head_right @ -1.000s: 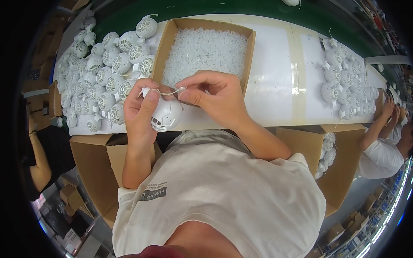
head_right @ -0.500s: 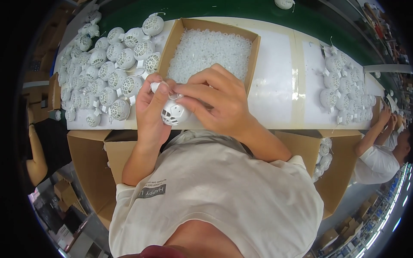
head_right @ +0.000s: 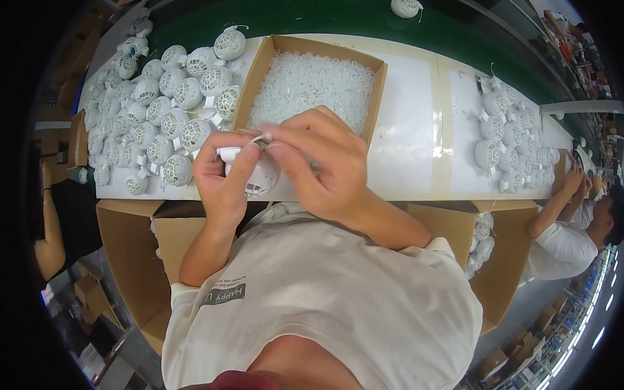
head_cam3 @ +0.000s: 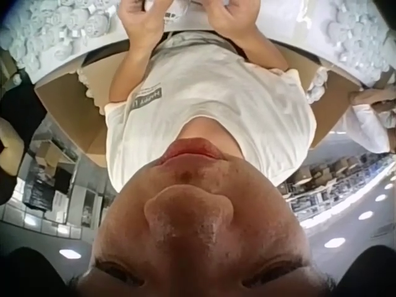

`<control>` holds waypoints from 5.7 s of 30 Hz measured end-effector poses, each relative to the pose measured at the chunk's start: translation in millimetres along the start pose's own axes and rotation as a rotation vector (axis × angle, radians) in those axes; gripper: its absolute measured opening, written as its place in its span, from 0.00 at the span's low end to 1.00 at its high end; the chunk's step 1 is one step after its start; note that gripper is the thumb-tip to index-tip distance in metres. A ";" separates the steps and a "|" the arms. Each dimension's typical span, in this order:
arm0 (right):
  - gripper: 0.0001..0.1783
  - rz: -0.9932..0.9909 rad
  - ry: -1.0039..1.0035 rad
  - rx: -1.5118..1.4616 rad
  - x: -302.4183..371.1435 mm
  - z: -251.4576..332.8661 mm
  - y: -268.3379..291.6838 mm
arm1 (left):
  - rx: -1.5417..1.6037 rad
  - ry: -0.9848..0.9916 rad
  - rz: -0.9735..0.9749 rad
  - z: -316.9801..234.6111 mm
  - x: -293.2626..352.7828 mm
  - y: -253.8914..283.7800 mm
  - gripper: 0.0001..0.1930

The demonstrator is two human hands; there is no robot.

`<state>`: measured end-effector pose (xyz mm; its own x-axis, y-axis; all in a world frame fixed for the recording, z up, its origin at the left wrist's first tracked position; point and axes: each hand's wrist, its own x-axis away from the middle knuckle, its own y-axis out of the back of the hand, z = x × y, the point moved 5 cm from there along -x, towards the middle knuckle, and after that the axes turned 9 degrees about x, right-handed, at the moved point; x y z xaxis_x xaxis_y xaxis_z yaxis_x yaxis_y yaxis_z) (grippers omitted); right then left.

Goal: Assembling small white plastic parts by inserting rods and organizing them on a production line.

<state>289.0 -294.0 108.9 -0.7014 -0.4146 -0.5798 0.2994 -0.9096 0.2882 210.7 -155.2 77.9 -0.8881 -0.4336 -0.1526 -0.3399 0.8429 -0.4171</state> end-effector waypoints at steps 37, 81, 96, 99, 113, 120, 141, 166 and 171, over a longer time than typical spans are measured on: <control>0.11 0.205 0.093 0.006 -12.5 0.2 -26.4 | 0.019 0.121 -0.076 -2.6 5.5 26.9 0.18; 0.11 0.500 0.738 0.497 -27.1 4.6 5.2 | 0.063 0.405 -0.099 16.9 15.5 -9.9 0.20; 0.12 0.460 0.080 0.482 -21.4 -45.4 -3.0 | -0.955 0.082 -0.301 -110.1 65.3 111.5 0.15; 0.08 0.638 -0.004 0.762 -14.1 -83.2 9.4 | -1.155 0.250 -0.485 -155.4 124.5 182.9 0.15; 0.03 0.459 -0.284 0.553 -17.9 -75.8 1.4 | -1.437 0.031 -0.378 -129.9 67.0 261.8 0.26; 0.02 0.321 -0.329 0.222 -1.6 -68.2 20.9 | -1.575 -0.048 -0.259 -100.3 54.6 273.6 0.26; 0.08 0.312 -0.487 -0.697 18.0 4.5 -42.5 | -0.753 -0.281 -0.089 -46.9 24.7 51.2 0.26; 0.12 0.360 -0.272 -0.474 24.8 -11.2 -46.5 | -0.767 -0.262 0.164 -35.4 37.0 24.2 0.29; 0.12 0.320 -0.011 -0.325 15.3 -8.6 -42.6 | -0.584 -0.080 0.181 -27.4 40.3 22.3 0.26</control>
<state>271.0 -261.8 81.2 -0.5470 -0.6774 -0.4918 0.6881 -0.6984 0.1966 158.9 -145.2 86.9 -0.9293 -0.2709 -0.2511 -0.3195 0.9307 0.1781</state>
